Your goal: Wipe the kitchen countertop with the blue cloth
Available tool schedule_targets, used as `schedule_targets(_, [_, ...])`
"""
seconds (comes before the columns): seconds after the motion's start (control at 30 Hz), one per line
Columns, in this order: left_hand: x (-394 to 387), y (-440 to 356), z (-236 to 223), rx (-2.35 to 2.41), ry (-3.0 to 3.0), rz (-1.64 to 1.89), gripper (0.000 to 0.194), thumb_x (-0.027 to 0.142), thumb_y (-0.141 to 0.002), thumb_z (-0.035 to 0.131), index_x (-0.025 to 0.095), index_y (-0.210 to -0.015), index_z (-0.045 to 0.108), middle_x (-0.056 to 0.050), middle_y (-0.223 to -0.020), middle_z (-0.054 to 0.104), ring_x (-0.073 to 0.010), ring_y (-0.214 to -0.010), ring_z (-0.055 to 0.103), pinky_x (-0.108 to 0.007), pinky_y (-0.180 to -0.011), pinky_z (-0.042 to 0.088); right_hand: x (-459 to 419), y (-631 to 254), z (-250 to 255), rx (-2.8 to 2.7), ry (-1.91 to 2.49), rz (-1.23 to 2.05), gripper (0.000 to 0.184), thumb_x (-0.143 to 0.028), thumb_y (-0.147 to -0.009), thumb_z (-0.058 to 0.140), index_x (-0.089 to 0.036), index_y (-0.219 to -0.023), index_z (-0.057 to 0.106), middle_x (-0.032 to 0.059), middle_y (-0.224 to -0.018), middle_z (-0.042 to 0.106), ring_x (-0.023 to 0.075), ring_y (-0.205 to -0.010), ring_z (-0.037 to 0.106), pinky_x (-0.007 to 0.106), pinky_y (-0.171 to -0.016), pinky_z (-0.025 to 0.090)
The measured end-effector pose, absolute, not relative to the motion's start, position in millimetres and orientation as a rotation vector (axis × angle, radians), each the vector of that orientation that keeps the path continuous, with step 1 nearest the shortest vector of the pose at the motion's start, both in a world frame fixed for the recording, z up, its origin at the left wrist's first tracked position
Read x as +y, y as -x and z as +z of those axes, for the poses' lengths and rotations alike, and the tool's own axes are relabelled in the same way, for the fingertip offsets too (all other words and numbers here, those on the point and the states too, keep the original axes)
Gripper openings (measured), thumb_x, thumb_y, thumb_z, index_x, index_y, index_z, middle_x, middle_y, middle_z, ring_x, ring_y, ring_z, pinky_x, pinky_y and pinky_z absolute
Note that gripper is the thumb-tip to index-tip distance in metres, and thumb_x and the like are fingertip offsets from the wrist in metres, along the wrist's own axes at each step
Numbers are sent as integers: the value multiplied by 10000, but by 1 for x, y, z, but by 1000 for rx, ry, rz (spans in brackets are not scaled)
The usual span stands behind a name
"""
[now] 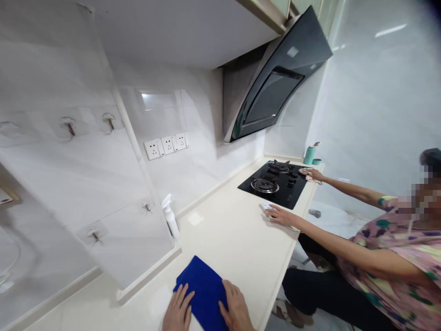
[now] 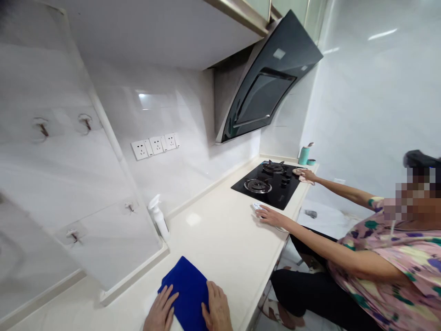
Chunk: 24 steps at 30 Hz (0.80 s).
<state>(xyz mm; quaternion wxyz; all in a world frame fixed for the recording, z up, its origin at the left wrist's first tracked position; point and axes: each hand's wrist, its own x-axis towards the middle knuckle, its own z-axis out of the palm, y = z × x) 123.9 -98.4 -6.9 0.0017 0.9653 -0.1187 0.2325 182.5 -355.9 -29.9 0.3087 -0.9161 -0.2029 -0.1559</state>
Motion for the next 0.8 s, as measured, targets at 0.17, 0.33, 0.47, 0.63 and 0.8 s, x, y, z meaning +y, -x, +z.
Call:
schedule_targets(0.17, [-94,-127,8,-208,-2952,536,436,259,-956,373,384,-1346,523,6,-1477,513,-202,-1397,439,-492,-1153,459,-356,-174,-8,-502,2446,-171,410,-209,-827,485,-135,-1217,587,159,-1108,680,284,-1003,641,457,-915,541])
schedule_targets(0.33, [-124,-119,9,159,-2717,492,461,272,-967,296,248,-1362,531,-75,-1441,553,-205,-1387,455,-472,-1193,421,-355,-143,-3,-656,2345,-68,240,-308,-894,502,-193,-1062,630,90,-1004,701,219,-929,663,352,-861,545])
schedule_targets(0.47, [-180,-96,-15,291,-2664,563,547,307,-963,328,236,-1505,296,-88,-1608,303,-245,-1485,283,-505,-1192,412,-364,-139,11,-652,2301,-34,336,-327,-986,328,-217,-895,632,46,-839,687,184,-788,662,326,-759,553])
schedule_targets(0.63, [-199,-74,-38,166,-2867,620,641,235,-930,386,313,-1528,168,-66,-1605,300,-282,-1494,249,-585,-1170,417,-364,-166,31,-682,2264,-185,398,-217,-951,327,-204,-1291,533,103,-1221,666,194,-1095,638,362,-956,550])
schedule_targets(0.8, [-146,-50,-42,26,-2933,544,688,235,-923,400,307,-1533,88,-98,-1613,241,-299,-1485,263,-590,-1137,446,-343,-172,26,-976,2350,-62,573,-197,-908,395,-262,-1477,375,62,-1531,449,236,-1395,437,479,-1154,412])
